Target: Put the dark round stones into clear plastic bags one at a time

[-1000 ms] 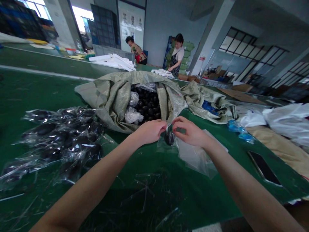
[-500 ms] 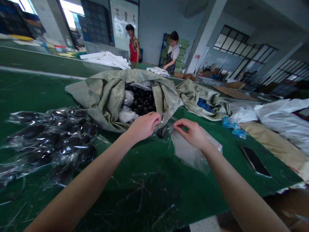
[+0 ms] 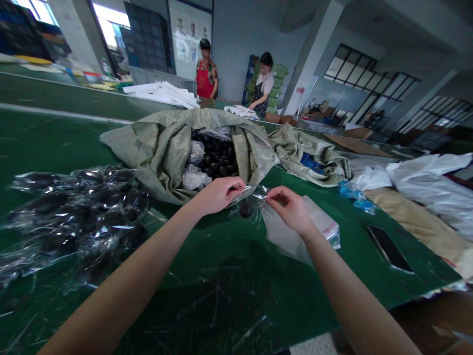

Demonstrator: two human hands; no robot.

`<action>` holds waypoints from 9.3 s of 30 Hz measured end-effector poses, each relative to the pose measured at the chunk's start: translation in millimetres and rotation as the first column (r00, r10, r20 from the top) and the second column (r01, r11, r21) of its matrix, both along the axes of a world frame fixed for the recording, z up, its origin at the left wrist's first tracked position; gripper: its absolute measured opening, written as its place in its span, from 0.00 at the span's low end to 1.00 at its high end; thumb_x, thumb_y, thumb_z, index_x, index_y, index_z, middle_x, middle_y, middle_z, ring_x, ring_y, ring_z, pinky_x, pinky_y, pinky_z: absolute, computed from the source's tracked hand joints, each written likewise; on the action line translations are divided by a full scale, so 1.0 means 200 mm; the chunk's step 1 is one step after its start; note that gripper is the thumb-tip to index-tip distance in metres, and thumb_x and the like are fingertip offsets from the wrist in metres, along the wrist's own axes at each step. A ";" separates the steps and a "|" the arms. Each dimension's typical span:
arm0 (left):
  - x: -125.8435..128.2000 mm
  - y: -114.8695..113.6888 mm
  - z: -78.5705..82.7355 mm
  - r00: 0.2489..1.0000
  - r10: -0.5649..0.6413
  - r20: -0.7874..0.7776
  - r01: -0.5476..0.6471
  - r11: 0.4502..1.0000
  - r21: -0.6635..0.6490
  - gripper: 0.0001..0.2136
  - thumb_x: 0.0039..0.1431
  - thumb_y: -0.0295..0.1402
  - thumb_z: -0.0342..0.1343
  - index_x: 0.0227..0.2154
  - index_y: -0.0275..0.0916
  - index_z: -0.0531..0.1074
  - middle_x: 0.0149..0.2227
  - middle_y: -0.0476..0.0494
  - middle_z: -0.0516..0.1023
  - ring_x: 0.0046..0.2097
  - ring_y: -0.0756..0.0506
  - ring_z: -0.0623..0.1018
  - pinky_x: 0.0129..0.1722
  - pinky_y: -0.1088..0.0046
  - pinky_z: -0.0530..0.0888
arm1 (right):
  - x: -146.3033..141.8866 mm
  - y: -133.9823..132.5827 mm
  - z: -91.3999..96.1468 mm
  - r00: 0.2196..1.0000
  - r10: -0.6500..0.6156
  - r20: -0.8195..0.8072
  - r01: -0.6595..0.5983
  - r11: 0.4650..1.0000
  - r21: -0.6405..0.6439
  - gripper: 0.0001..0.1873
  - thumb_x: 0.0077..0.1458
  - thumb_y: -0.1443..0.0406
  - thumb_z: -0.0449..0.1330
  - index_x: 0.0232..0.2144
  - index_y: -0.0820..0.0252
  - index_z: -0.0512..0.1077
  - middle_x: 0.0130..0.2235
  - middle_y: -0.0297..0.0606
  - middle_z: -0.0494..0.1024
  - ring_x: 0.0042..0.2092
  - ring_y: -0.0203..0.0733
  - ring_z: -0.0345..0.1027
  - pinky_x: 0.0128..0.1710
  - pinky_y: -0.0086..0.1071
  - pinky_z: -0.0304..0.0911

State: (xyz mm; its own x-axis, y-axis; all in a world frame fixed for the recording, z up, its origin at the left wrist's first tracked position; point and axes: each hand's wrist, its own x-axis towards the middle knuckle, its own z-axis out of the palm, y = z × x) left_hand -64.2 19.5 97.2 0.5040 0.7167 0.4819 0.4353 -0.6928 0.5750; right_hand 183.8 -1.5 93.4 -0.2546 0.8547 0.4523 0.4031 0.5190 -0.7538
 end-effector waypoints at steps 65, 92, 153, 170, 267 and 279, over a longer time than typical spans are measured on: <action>0.17 -0.07 -0.17 0.891 0.436 -0.126 -0.388 0.876 0.286 0.06 0.58 0.30 0.52 0.33 0.39 0.74 0.36 0.46 0.78 0.34 0.48 0.77 0.30 0.74 0.69 | -0.25 -0.05 -0.30 0.973 -0.213 -0.086 0.211 0.977 -0.035 0.10 0.56 0.61 0.58 0.36 0.57 0.78 0.38 0.41 0.81 0.40 0.44 0.75 0.41 0.38 0.70; 0.21 -0.09 -0.29 0.884 0.446 -0.140 -0.331 0.808 0.487 0.11 0.63 0.31 0.49 0.31 0.38 0.76 0.33 0.47 0.79 0.30 0.50 0.76 0.25 0.73 0.65 | -0.24 -0.06 -0.31 0.958 -0.270 0.100 0.239 0.940 0.243 0.11 0.58 0.66 0.56 0.37 0.60 0.79 0.37 0.42 0.82 0.36 0.43 0.77 0.39 0.35 0.72; 0.01 0.01 -0.52 0.917 0.311 0.249 -0.168 0.869 -0.465 0.11 0.55 0.41 0.58 0.31 0.39 0.79 0.33 0.46 0.82 0.37 0.44 0.79 0.44 0.67 0.71 | -0.05 0.12 -0.50 0.850 -0.189 -0.491 -0.185 0.767 -0.615 0.16 0.40 0.59 0.72 0.29 0.62 0.75 0.31 0.38 0.81 0.32 0.37 0.77 0.33 0.28 0.74; 0.01 0.00 -0.56 0.909 0.301 0.289 -0.152 0.884 -0.442 0.09 0.48 0.38 0.63 0.30 0.39 0.78 0.34 0.45 0.81 0.37 0.45 0.78 0.39 0.69 0.74 | -0.03 0.12 -0.50 0.964 -0.090 -0.252 -0.022 0.912 -0.410 0.12 0.45 0.57 0.67 0.30 0.59 0.78 0.23 0.31 0.76 0.19 0.30 0.60 0.15 0.24 0.51; 0.00 -0.10 -0.51 0.988 0.145 -0.045 -0.140 0.985 0.102 0.10 0.60 0.33 0.53 0.40 0.37 0.77 0.40 0.42 0.79 0.31 0.51 0.76 0.29 0.75 0.73 | 0.03 0.06 -0.43 0.982 0.107 -0.156 -0.180 0.785 -0.593 0.17 0.44 0.66 0.68 0.36 0.59 0.67 0.26 0.28 0.75 0.23 0.31 0.67 0.18 0.22 0.62; 0.07 -0.06 -0.56 0.993 0.118 0.013 -0.105 0.925 -0.365 0.17 0.48 0.39 0.66 0.39 0.38 0.74 0.37 0.46 0.80 0.39 0.44 0.79 0.37 0.69 0.76 | 0.01 0.05 -0.44 0.989 0.060 -0.132 -0.130 0.770 -0.624 0.29 0.42 0.66 0.70 0.47 0.59 0.64 0.37 0.34 0.78 0.21 0.30 0.67 0.13 0.23 0.59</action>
